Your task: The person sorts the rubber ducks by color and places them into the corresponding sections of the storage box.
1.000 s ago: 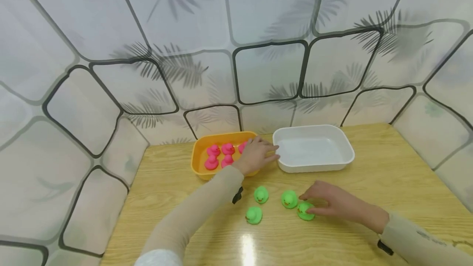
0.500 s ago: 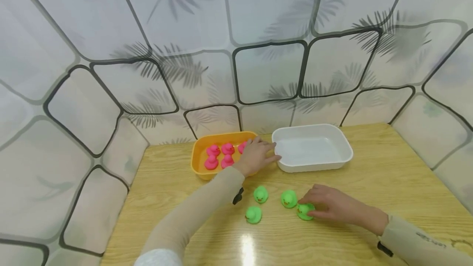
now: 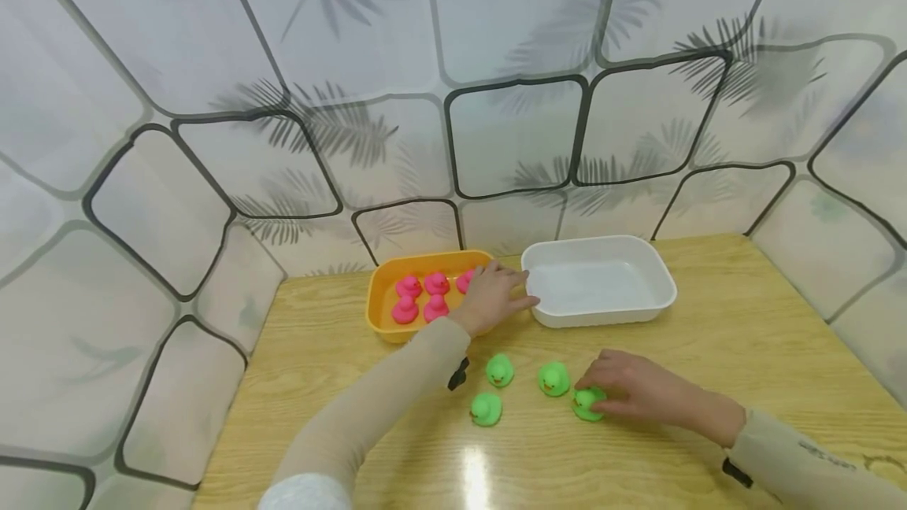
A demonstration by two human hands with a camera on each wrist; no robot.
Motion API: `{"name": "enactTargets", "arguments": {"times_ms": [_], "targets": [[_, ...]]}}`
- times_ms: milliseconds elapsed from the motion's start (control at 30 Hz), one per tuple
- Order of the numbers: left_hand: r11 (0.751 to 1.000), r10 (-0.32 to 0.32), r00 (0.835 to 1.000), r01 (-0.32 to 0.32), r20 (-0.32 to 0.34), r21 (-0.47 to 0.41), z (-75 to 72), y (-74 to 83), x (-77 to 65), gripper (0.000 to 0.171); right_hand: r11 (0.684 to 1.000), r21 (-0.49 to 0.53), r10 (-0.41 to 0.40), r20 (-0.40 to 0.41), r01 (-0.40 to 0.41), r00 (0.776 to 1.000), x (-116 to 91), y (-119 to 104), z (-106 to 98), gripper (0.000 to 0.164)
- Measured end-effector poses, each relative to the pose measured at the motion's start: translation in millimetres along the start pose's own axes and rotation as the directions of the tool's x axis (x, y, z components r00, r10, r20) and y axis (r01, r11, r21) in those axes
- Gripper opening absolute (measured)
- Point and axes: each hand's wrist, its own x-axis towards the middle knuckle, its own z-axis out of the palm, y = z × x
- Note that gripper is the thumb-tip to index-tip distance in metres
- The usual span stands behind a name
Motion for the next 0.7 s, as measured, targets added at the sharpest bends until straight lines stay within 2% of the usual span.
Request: {"name": "enactTargets", "arguments": {"times_ms": [267,400,700], "targets": [[0.999,-0.025,0.999,0.026,0.024,-0.022,-2.3,0.7,1.2,0.061,0.995,0.018,0.096,-0.001,-0.096,0.995,5,4,-25,0.026],[0.998,-0.036,0.999,0.038,0.035,-0.052,-5.1,1.7,1.3,0.060,0.994,0.025,0.104,-0.040,-0.103,0.994,9,7,-40,0.028],[0.995,-0.034,0.999,0.037,0.033,-0.088,-5.5,0.1,2.6,0.058,0.997,0.075,0.033,-0.186,-0.019,0.982,28,30,-66,0.040]]}}
